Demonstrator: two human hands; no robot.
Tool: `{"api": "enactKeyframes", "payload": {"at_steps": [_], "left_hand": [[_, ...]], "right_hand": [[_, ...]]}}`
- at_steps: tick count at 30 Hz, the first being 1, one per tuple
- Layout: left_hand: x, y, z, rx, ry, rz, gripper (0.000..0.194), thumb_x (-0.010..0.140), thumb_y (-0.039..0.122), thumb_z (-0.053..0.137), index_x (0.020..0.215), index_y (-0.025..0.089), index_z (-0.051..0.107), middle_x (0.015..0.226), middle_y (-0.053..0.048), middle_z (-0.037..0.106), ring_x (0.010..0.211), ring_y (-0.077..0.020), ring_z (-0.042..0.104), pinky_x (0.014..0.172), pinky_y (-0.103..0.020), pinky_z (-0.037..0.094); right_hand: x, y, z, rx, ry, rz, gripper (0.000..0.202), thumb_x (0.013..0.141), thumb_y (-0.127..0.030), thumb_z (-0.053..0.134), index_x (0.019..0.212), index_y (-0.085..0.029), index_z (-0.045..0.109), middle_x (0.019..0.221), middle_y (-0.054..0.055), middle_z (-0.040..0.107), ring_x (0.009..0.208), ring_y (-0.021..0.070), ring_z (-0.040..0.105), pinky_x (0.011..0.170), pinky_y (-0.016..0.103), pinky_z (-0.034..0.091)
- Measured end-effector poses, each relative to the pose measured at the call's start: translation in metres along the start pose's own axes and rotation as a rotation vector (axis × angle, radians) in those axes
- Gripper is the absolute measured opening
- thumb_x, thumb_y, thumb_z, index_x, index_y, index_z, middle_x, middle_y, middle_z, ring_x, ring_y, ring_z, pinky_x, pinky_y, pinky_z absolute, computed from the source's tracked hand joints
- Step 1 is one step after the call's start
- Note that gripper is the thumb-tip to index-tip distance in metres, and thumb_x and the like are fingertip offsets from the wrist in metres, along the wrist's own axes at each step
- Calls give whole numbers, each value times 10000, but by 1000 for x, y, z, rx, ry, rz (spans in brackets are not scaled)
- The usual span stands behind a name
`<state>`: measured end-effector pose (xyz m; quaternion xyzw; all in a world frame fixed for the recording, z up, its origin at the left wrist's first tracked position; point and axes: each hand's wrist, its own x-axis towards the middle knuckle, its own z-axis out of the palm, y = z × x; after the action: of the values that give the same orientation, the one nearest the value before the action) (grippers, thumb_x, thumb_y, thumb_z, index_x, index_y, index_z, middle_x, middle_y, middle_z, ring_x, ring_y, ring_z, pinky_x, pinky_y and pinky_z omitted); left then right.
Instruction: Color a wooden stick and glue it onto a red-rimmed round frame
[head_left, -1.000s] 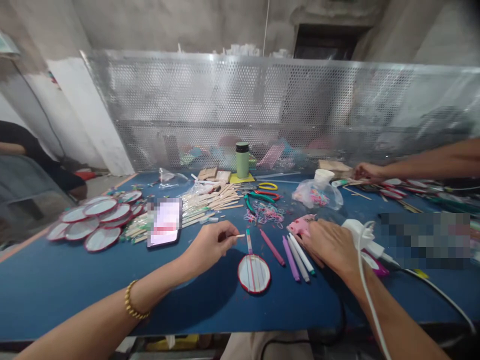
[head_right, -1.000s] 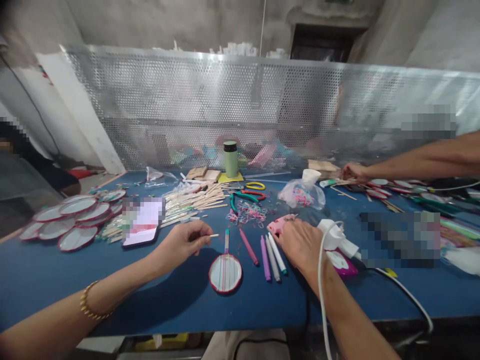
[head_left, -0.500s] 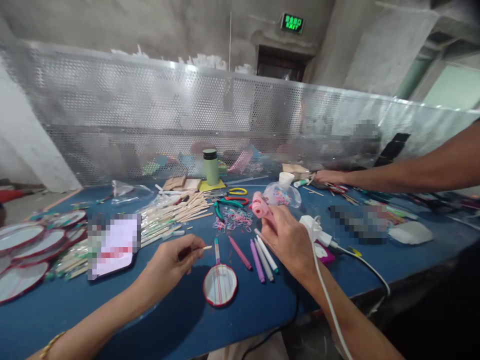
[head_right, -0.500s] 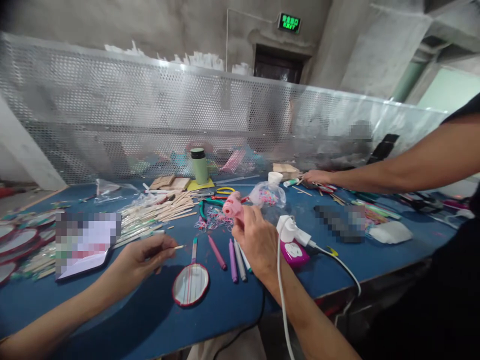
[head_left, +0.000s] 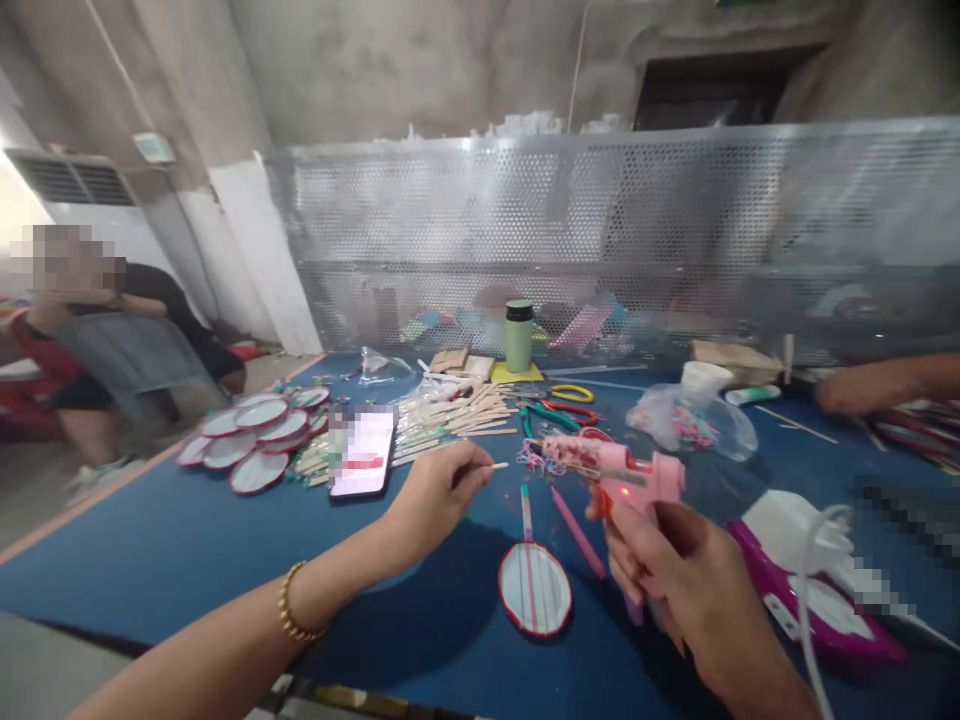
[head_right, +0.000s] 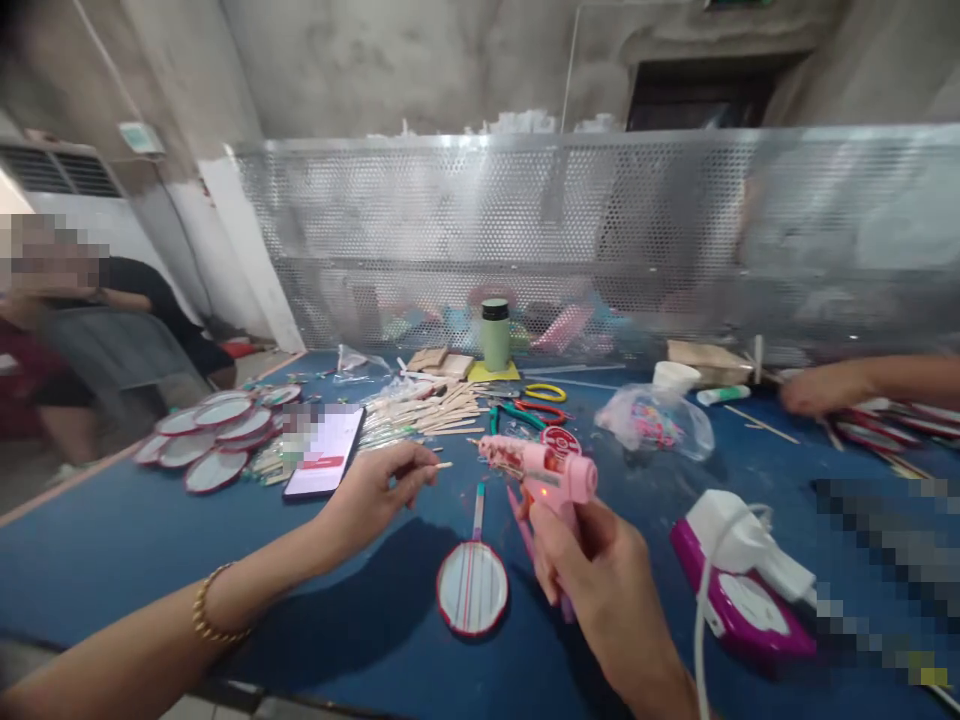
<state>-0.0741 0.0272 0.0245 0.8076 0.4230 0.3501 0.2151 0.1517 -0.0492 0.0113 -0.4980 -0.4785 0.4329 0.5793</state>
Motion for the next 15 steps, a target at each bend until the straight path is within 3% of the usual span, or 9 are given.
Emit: {"api": "enactKeyframes", "payload": {"at_steps": [7,12,15], "left_hand": [[-4,-6,-1,257,200,261,153,940,182,491,859,158,619,717,-12,661,629,-101,596,582,-205,444],[-10,-4,2,435,248,417,171,977,200,456,901,154,603,733,-28,669,650,-121,626,588,-222,481],[-12,-4,3,530,251,483,174,986,194,434,908,149,583,723,-32,652,645,-133,619,587,-245,493]], "right_hand": [[-21,16,6,-167,43,-53,456,764,-603,672,830,-153,697,473,-22,508,394,109,463,387,219,412],[-34,16,17,-249,200,-122,457,741,-592,694,885,-164,764,454,-15,530,387,119,469,386,216,431],[-37,19,20,-271,226,-162,462,744,-599,686,873,-164,779,484,7,579,375,125,475,375,228,434]]}}
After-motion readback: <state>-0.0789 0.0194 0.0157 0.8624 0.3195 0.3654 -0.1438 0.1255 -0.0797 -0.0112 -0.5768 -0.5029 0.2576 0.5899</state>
